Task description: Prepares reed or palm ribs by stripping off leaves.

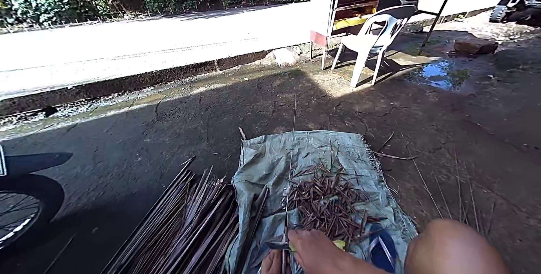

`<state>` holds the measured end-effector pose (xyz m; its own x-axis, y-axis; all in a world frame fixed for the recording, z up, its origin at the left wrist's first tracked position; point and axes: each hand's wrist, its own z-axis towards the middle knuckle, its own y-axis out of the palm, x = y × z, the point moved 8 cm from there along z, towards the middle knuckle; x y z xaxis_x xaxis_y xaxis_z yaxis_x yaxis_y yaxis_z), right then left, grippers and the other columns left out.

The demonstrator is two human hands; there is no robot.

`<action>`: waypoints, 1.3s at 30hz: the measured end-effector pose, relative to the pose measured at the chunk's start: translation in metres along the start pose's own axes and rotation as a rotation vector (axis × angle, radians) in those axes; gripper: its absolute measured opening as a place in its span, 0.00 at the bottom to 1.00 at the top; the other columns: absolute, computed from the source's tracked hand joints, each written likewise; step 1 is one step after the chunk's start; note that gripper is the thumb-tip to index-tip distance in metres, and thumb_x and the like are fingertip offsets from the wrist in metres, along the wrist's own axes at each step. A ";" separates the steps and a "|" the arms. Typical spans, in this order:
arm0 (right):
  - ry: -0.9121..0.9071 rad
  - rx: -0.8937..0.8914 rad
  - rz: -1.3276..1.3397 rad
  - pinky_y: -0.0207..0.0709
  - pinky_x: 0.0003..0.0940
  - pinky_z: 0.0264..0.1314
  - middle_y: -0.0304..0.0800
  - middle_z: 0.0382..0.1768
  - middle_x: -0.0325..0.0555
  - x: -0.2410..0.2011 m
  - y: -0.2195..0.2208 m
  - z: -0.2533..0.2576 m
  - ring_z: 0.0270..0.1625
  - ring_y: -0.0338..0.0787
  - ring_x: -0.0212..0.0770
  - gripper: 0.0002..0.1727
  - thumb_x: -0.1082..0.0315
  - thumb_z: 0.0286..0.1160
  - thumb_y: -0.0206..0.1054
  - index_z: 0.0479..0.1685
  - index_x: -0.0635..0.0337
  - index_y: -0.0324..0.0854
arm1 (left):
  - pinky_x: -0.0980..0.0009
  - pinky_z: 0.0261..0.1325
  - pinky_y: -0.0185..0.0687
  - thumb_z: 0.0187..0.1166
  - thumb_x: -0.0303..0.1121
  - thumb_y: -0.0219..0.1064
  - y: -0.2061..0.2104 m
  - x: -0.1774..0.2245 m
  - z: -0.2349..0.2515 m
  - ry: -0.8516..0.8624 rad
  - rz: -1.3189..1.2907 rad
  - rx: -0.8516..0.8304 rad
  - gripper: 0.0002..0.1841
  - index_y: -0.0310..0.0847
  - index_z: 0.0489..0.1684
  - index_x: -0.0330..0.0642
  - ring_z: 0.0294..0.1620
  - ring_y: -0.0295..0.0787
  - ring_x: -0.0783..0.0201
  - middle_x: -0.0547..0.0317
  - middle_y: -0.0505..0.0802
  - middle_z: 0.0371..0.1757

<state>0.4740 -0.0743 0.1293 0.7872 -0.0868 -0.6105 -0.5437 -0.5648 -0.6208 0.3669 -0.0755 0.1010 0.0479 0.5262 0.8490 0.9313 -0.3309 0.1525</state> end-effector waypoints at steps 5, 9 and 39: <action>0.098 0.074 -0.186 0.82 0.62 0.57 0.85 0.59 0.72 0.011 -0.011 0.000 0.57 0.90 0.70 0.17 0.77 0.89 0.49 0.70 0.74 0.72 | 0.88 0.14 0.65 0.94 0.25 0.29 0.009 -0.002 0.006 0.003 0.031 -0.015 0.24 0.69 0.29 0.42 0.07 0.66 0.84 0.76 0.73 0.07; 0.069 0.090 -0.223 0.81 0.63 0.56 0.87 0.57 0.71 0.020 -0.021 0.009 0.57 0.90 0.69 0.17 0.77 0.88 0.51 0.70 0.72 0.73 | 0.88 0.15 0.65 0.95 0.27 0.30 0.012 0.001 0.008 0.005 0.042 -0.033 0.23 0.71 0.33 0.40 0.07 0.67 0.84 0.74 0.75 0.08; 0.453 0.305 -0.173 0.79 0.63 0.64 0.86 0.61 0.71 0.088 -0.090 0.015 0.66 0.88 0.70 0.19 0.76 0.90 0.47 0.74 0.73 0.70 | 0.87 0.14 0.65 0.96 0.29 0.29 0.015 -0.006 0.002 -0.122 -0.012 -0.114 0.25 0.70 0.28 0.43 0.07 0.67 0.83 0.74 0.74 0.07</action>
<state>0.5876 -0.0189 0.1242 0.8819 -0.3948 -0.2575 -0.4021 -0.3452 -0.8480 0.3815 -0.0826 0.0973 0.0871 0.6195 0.7802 0.8855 -0.4070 0.2243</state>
